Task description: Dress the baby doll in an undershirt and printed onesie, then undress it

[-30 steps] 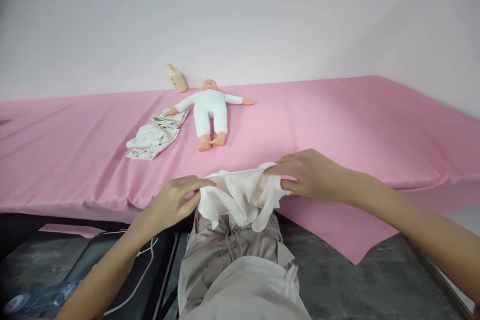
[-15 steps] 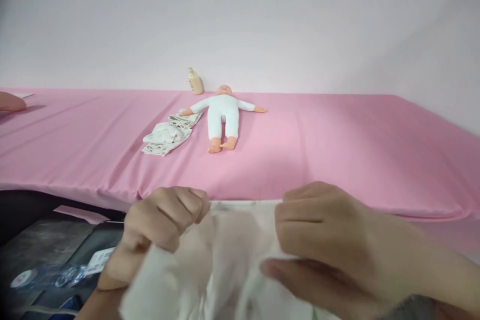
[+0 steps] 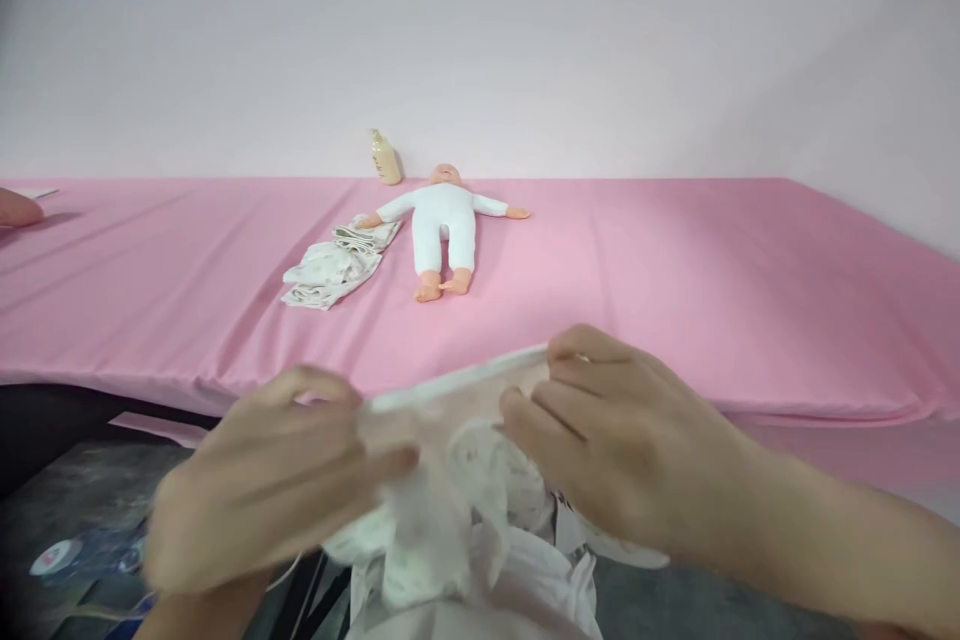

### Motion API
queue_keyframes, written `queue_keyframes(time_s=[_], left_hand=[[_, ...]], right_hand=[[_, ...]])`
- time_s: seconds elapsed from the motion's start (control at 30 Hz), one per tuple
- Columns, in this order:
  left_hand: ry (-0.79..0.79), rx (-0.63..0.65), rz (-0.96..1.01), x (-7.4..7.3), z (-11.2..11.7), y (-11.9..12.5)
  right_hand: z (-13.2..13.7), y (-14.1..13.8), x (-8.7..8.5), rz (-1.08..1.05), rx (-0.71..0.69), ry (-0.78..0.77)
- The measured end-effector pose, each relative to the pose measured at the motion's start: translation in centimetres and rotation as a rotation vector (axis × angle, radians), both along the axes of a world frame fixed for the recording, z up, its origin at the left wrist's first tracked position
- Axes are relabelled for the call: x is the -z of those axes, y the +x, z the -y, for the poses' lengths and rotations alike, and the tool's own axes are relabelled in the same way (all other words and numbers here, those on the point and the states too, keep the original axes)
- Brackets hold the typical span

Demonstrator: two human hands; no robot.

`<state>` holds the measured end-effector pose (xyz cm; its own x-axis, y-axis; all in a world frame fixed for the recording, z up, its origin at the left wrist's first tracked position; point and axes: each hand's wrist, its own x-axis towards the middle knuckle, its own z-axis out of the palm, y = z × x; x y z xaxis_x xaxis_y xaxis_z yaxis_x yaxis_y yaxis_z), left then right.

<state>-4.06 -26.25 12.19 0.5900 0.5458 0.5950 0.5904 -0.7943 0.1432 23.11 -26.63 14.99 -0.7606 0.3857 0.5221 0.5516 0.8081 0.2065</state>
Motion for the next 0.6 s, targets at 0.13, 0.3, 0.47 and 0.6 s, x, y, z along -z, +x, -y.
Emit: queue_keyframes(time_s=[0.13,0.3,0.47,0.6], left_hand=[[0.196,-0.128,-0.080,-0.2,-5.0,1.8],[0.183,-0.277,-0.148,1.3,-7.5,3.0],[0.028,-0.229,0.020,1.7,-7.9,3.5],[-0.090,-0.174,0.120,1.6,-8.6,3.5]], right_hand=[[-3.4,-2.3,-0.1,-0.015,0.032,0.243],[-6.6,-3.0,2.5,-0.063,0.184,0.239],[-7.8,-3.3,3.8,-0.163,0.270,0.151],[-8.4,-3.6,4.2,-0.189,0.254,0.136]])
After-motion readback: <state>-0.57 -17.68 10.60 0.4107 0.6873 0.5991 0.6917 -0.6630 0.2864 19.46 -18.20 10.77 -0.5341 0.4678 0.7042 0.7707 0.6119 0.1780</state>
